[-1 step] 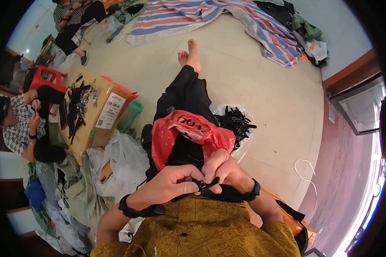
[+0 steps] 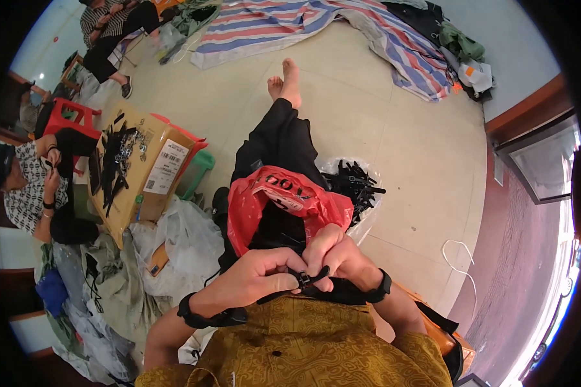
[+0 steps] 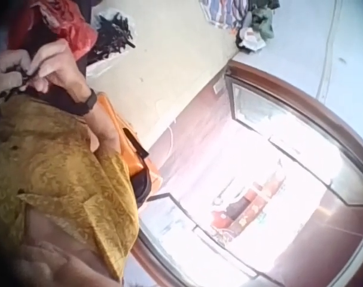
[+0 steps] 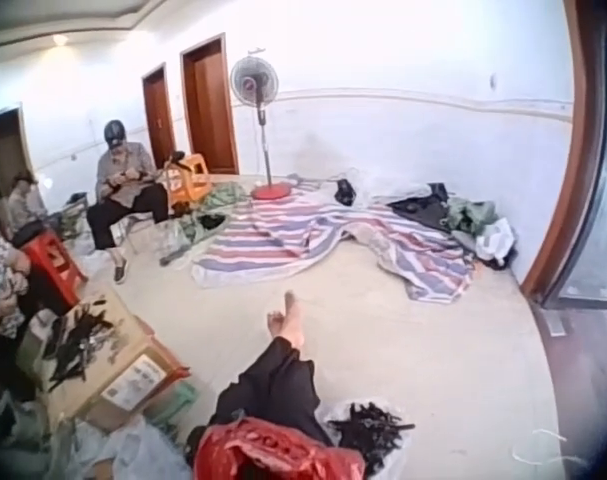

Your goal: Manually assembling or sorting small black shoe components from a bag while sitting on the floor.

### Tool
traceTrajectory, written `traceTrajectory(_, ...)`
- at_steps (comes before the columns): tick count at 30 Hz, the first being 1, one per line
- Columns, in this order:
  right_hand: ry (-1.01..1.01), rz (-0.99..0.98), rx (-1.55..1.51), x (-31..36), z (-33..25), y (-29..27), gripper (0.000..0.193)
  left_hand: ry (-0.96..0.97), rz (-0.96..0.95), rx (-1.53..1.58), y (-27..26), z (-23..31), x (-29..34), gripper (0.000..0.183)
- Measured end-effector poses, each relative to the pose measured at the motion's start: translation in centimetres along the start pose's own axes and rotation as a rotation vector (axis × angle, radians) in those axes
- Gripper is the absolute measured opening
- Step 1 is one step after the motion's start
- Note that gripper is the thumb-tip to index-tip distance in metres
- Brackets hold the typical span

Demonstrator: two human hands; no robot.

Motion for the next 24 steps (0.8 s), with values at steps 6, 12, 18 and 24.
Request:
traceTrajectory(6, 0.167, 0.094, 0.168, 0.0, -1.0, 0.1, 0.012, 0.096, 0.067, -0.101, 0.0, -0.2, 0.0, 0.012)
traceTrajectory(12, 0.271, 0.174, 0.304, -0.2, -2.3, 1.2, 0.01, 0.195, 0.155, -0.204, 0.2, 0.5, 0.3, 0.009)
traceTrajectory(18, 0.215, 0.147, 0.282, -0.8, -2.0, 1.5, 0.01, 0.252, 0.184, -0.195, 0.1, 1.1, 0.9, 0.009)
traceTrajectory(24, 0.208, 0.152, 0.335, -1.1, -2.0, 1.7, 0.013, 0.238, 0.142, -0.068, -0.4, 0.4, 0.8, 0.013)
Point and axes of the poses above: each hand's wrist, its own x-axis away from the middle knuckle, its own y-axis out of the palm, z = x × y, the point moved 6 cm from there along -x, towards the middle knuckle, and after that the axes turned 9 degrees about -y, right-handed, at the moved point
